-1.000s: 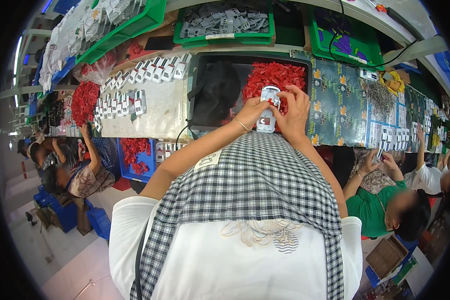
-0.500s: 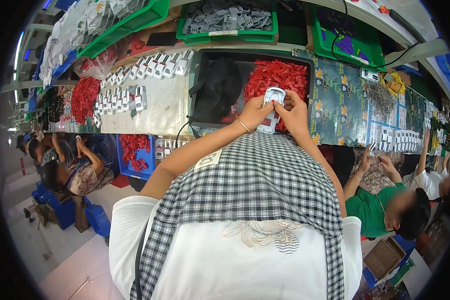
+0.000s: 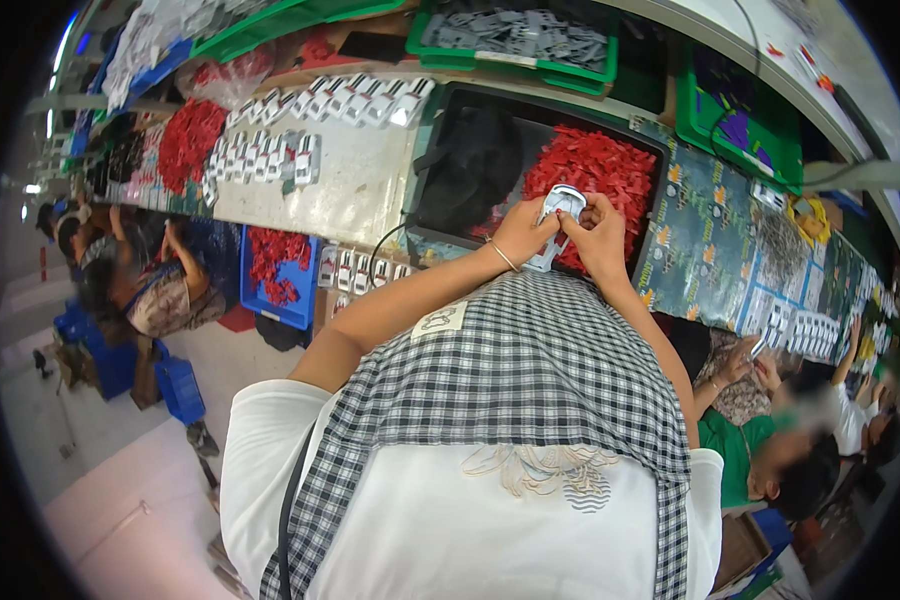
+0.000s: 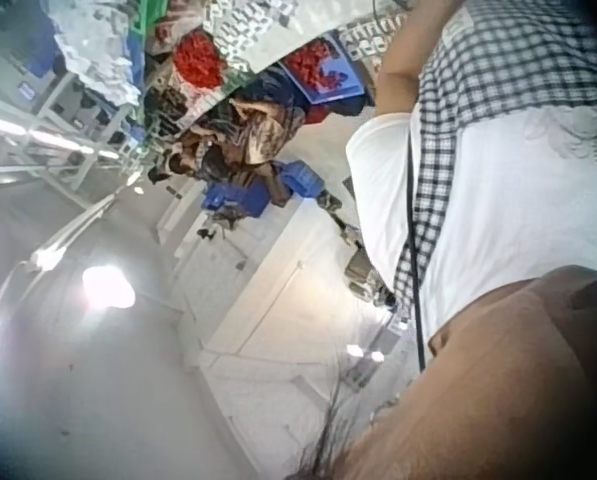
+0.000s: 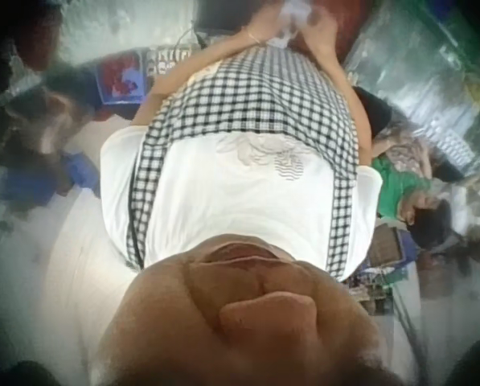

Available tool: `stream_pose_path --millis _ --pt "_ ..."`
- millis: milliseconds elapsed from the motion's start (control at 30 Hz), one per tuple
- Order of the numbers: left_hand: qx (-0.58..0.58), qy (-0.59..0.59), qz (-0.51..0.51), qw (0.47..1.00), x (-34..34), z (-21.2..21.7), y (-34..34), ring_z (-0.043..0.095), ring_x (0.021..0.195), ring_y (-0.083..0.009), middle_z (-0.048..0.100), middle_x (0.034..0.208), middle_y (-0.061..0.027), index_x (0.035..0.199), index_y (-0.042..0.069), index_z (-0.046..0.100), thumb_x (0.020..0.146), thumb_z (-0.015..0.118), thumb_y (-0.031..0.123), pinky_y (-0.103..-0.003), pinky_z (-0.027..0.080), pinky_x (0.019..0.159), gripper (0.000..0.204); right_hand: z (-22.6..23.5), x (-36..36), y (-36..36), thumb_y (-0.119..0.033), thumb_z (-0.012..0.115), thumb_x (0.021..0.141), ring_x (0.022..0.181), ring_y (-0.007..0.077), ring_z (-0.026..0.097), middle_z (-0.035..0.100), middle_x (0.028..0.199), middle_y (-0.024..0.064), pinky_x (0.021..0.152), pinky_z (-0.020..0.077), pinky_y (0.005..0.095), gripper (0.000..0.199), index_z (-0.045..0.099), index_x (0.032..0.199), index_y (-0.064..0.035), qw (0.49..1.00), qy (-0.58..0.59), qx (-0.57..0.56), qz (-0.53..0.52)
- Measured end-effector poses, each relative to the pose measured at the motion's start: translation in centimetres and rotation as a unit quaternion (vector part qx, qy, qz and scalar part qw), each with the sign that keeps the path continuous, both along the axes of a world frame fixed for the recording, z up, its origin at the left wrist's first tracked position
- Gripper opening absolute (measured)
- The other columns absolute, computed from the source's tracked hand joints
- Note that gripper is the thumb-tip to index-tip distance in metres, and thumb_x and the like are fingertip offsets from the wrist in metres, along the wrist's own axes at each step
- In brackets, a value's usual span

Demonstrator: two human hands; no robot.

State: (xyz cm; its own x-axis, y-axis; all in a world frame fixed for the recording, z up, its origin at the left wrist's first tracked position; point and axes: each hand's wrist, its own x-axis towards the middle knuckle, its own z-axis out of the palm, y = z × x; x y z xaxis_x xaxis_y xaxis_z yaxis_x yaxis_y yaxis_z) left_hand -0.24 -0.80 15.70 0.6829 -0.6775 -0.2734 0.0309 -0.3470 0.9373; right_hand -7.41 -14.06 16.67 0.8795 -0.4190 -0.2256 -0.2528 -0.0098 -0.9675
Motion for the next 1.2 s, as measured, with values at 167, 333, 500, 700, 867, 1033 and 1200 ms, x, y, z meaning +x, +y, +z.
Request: stream_pose_path --millis 167,333,500,700,867,1033,1200 --pt "-0.053 -0.001 0.079 0.995 0.3 -1.7 3.3 0.056 0.058 -0.0127 0.060 0.065 -0.0081 0.088 -0.003 0.058 0.085 0.054 0.019 -0.031 0.045 0.055 0.023 -2.0 1.7 2.1 -0.005 0.068 0.078 0.069 0.0081 0.057 0.062 0.078 0.0042 0.062 0.0461 0.0213 0.024 0.056 0.097 0.0033 0.998 -0.032 0.014 0.060" --pt "-0.039 0.037 0.232 0.971 3.8 -5.3 10.2 0.056 0.064 -0.0120 0.061 0.071 -0.0089 0.089 -0.003 0.060 0.086 0.057 0.020 -0.031 0.046 0.059 0.023 -6.7 3.4 3.7 -0.012 0.069 0.081 0.072 0.0098 0.058 0.063 0.083 0.0051 0.066 0.0462 0.0227 0.021 0.060 0.096 -0.0010 0.991 -0.018 0.021 0.130" --pt "0.092 -0.130 0.338 0.927 12.6 -10.7 20.8 0.056 0.079 -0.0327 0.060 0.081 -0.0178 0.100 0.003 0.059 0.085 0.056 0.023 -0.041 0.044 0.072 0.025 -10.1 3.3 3.0 -0.007 0.064 0.075 0.096 0.0298 0.055 0.059 0.103 0.0118 0.086 0.0418 0.0380 0.025 0.059 0.099 -0.0044 0.911 -0.062 -0.306 0.270" --pt "0.335 -0.336 0.279 0.835 20.0 -16.2 26.8 0.044 0.102 -0.0380 0.048 0.108 -0.0182 0.120 0.007 0.047 0.071 0.069 0.016 -0.045 0.043 0.084 0.055 -11.1 3.7 3.8 -0.013 0.070 0.068 0.120 0.0300 0.040 0.046 0.128 0.0098 0.098 0.0332 0.0481 0.040 0.061 0.107 -0.0161 0.758 0.013 -0.465 0.457" --pt "0.315 -0.323 0.259 0.854 21.8 -16.5 27.8 0.046 0.101 -0.0353 0.051 0.107 -0.0146 0.113 0.013 0.053 0.066 0.074 0.016 -0.043 0.044 0.082 0.052 -11.4 3.1 3.1 -0.011 0.067 0.066 0.116 0.0290 0.042 0.049 0.121 0.0087 0.098 0.0333 0.0460 0.032 0.064 0.098 -0.0128 0.751 0.008 -0.488 0.445" --pt "0.310 -0.445 0.381 0.749 25.5 -15.4 30.5 0.045 0.105 -0.0391 0.049 0.114 -0.0204 0.113 0.011 0.056 0.066 0.075 0.021 -0.047 0.039 0.090 0.051 -11.8 2.3 2.3 -0.013 0.066 0.069 0.109 0.0264 0.045 0.053 0.110 0.0041 0.094 0.0348 0.0428 0.024 0.065 0.093 -0.0134 0.766 0.045 -0.480 0.426" --pt "0.402 -0.378 0.520 0.653 31.1 -16.3 37.0 0.052 0.100 -0.0364 0.056 0.105 -0.0192 0.112 0.014 0.058 0.076 0.064 0.013 -0.045 0.045 0.081 0.036 -11.6 2.5 2.6 -0.013 0.064 0.071 0.108 0.0266 0.045 0.053 0.109 0.0040 0.094 0.0343 0.0432 0.022 0.065 0.093 -0.0134 0.771 0.066 -0.471 0.424"
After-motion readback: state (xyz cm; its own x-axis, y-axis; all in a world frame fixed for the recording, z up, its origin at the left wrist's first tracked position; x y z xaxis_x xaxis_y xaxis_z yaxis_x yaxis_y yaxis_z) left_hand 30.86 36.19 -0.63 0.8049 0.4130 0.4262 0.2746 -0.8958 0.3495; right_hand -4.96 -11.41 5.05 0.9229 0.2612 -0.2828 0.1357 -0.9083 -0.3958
